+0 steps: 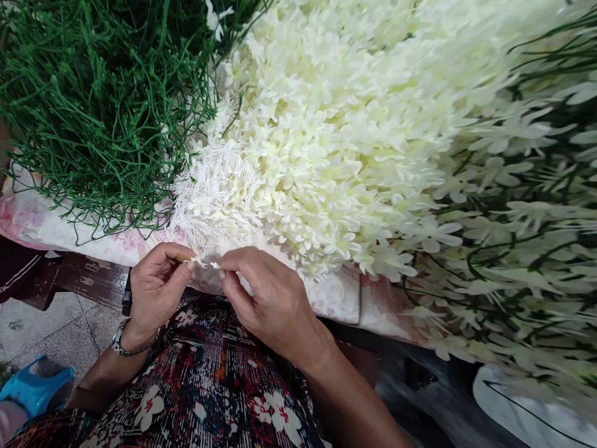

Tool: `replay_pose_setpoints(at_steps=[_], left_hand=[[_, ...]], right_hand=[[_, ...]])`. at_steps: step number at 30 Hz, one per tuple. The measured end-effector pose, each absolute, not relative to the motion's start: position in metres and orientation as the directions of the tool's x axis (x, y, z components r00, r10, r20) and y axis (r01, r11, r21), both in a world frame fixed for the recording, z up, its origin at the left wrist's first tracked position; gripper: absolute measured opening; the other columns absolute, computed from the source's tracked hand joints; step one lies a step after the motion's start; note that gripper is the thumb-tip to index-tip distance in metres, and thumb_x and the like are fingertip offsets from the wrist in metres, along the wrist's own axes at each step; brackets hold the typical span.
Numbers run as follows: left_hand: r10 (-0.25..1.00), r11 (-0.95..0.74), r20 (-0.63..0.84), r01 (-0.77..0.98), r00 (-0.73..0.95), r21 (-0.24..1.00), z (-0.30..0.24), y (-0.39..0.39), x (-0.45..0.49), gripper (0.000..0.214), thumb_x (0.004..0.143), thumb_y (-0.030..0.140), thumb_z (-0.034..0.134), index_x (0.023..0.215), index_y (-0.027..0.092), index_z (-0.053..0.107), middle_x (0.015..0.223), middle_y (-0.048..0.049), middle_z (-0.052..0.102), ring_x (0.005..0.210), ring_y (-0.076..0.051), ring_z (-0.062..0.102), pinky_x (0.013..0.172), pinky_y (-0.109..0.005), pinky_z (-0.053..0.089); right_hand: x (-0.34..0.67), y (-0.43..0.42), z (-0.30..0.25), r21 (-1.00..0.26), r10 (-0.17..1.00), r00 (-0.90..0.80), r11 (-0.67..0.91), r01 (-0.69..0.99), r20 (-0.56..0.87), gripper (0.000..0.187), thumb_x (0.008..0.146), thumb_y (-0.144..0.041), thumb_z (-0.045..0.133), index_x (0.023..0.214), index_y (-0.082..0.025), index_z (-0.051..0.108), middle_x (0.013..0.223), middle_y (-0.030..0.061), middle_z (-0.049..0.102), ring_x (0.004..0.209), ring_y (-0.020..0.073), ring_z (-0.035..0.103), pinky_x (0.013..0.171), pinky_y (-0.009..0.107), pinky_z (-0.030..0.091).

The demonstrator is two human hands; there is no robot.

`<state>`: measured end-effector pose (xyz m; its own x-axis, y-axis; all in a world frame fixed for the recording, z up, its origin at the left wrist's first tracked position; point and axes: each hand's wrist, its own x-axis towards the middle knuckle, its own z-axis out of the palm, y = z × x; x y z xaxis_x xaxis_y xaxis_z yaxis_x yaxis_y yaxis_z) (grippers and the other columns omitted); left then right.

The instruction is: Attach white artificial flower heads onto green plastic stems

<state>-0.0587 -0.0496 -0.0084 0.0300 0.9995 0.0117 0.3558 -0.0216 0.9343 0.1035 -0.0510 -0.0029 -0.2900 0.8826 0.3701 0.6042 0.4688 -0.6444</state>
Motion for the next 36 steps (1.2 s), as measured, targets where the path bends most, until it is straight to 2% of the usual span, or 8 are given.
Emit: replay_pose_setpoints(at_steps=[4,7,12,20,27,29,32,36], left_hand=[[0.999,0.03,-0.023,0.287,-0.03,0.958,-0.009,-0.052,-0.052,0.002,0.076,0.016,0.052,0.075,0.015,0.052,0.062,0.0026,0.053,0.052,-0.006,0.05,0.049,-0.018,0.042],[0.998,-0.04,0.055,0.372,-0.031,0.927,-0.009,-0.054,-0.049,0.002,0.076,0.017,0.053,0.074,0.016,0.053,0.062,0.0024,0.054,0.053,-0.007,0.05,0.051,-0.018,0.042],[0.963,-0.249,0.265,0.535,0.048,0.807,-0.009,-0.057,-0.046,0.007,0.075,0.01,0.051,0.077,0.016,0.054,0.07,0.0007,0.057,0.063,-0.008,0.053,0.059,-0.019,0.044],[0.804,-0.552,0.559,0.601,0.202,0.578,-0.021,-0.057,-0.046,0.021,0.069,0.001,0.053,0.086,0.013,0.054,0.075,-0.0042,0.061,0.073,-0.012,0.058,0.066,-0.024,0.05],[0.711,-0.646,0.644,0.623,0.282,0.441,-0.022,-0.058,-0.047,0.022,0.067,0.0,0.054,0.085,0.012,0.057,0.079,-0.0061,0.063,0.073,-0.013,0.059,0.065,-0.025,0.053],[0.714,-0.658,0.64,0.588,0.285,0.472,-0.022,-0.058,-0.047,0.023,0.066,-0.001,0.054,0.085,0.013,0.057,0.079,-0.0059,0.063,0.073,-0.013,0.06,0.065,-0.025,0.053],[0.77,-0.627,0.586,0.471,0.253,0.621,-0.02,-0.061,-0.048,0.023,0.068,0.002,0.055,0.088,0.014,0.057,0.08,-0.0054,0.063,0.075,-0.013,0.06,0.066,-0.024,0.052],[0.934,-0.355,0.325,0.275,0.152,0.893,-0.016,-0.064,-0.051,0.024,0.076,0.011,0.05,0.1,0.015,0.053,0.082,-0.0047,0.062,0.071,-0.011,0.059,0.062,-0.023,0.051]], right_hand=[[0.097,-0.056,0.001,-0.645,0.883,-0.289,0.468,0.604,0.37,0.006,0.076,-0.012,0.05,0.078,-0.017,0.052,0.064,-0.0015,0.059,0.056,0.0068,0.054,0.052,0.018,0.043],[0.092,-0.055,-0.002,-0.634,0.885,-0.265,0.46,0.622,0.383,0.008,0.076,-0.01,0.048,0.077,-0.015,0.053,0.065,0.0006,0.06,0.058,0.0079,0.055,0.053,0.019,0.043],[0.09,-0.054,-0.007,-0.637,0.901,-0.216,0.422,0.645,0.377,0.007,0.076,-0.011,0.048,0.074,-0.015,0.053,0.061,-0.0006,0.058,0.054,0.0073,0.053,0.05,0.019,0.042],[0.091,-0.055,-0.008,-0.66,0.912,-0.161,0.386,0.644,0.376,0.006,0.076,-0.012,0.049,0.074,-0.015,0.053,0.06,-0.0014,0.058,0.052,0.0059,0.052,0.05,0.017,0.041],[0.091,-0.059,-0.008,-0.697,0.924,-0.126,0.357,0.622,0.362,0.006,0.075,-0.011,0.048,0.075,-0.014,0.053,0.061,-0.0015,0.057,0.053,0.0056,0.051,0.052,0.017,0.042],[0.091,-0.061,-0.009,-0.701,0.918,-0.119,0.369,0.611,0.379,0.005,0.075,-0.011,0.049,0.076,-0.015,0.053,0.062,-0.0016,0.057,0.054,0.0054,0.051,0.052,0.017,0.042],[0.092,-0.062,-0.01,-0.692,0.905,-0.121,0.393,0.606,0.408,0.004,0.075,-0.011,0.05,0.077,-0.015,0.052,0.063,-0.001,0.057,0.056,0.0058,0.052,0.053,0.017,0.043],[0.092,-0.065,-0.013,-0.636,0.877,-0.168,0.446,0.63,0.449,0.007,0.074,-0.009,0.051,0.079,-0.014,0.052,0.065,0.0015,0.058,0.06,0.0087,0.054,0.056,0.02,0.045]])
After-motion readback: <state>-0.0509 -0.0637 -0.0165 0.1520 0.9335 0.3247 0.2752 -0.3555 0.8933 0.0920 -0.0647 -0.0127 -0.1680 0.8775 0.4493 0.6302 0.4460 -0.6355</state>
